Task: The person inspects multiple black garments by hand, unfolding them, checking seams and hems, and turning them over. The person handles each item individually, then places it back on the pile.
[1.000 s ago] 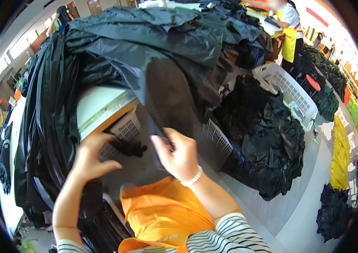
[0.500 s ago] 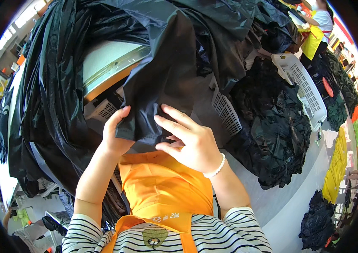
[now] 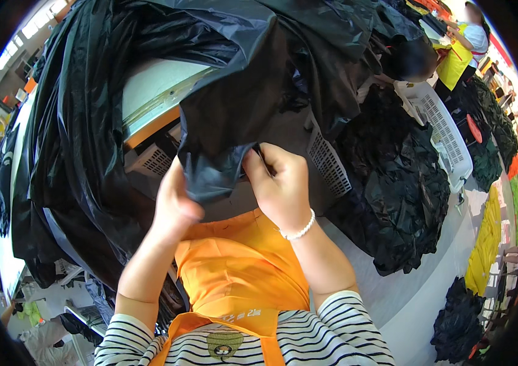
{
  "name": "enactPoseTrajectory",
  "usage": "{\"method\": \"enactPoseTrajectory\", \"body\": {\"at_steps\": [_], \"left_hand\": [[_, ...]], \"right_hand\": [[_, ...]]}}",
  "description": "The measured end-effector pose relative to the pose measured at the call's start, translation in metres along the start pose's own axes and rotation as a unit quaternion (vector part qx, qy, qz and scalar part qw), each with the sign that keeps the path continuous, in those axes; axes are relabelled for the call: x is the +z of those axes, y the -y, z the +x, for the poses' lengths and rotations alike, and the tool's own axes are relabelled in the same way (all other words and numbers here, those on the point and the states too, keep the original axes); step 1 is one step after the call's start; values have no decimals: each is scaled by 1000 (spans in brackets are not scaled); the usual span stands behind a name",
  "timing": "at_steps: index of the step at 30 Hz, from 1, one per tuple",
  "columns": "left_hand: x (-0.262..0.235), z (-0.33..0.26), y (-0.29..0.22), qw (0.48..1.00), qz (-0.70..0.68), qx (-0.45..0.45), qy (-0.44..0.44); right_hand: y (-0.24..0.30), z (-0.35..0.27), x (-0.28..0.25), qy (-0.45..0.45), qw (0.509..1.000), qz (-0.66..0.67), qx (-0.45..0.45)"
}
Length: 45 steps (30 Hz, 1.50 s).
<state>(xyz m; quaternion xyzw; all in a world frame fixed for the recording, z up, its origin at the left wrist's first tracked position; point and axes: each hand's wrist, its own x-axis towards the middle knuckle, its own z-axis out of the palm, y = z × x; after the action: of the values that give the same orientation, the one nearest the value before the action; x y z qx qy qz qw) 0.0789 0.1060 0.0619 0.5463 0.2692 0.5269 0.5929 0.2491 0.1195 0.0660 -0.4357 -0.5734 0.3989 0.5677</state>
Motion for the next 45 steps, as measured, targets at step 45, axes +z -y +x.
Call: {"method": "enactPoseTrajectory", "body": {"at_steps": [45], "left_hand": [[-18,5,-46,972,219,-13,-88]], "right_hand": [[40,0,1,162,971,-155,-81]]}}
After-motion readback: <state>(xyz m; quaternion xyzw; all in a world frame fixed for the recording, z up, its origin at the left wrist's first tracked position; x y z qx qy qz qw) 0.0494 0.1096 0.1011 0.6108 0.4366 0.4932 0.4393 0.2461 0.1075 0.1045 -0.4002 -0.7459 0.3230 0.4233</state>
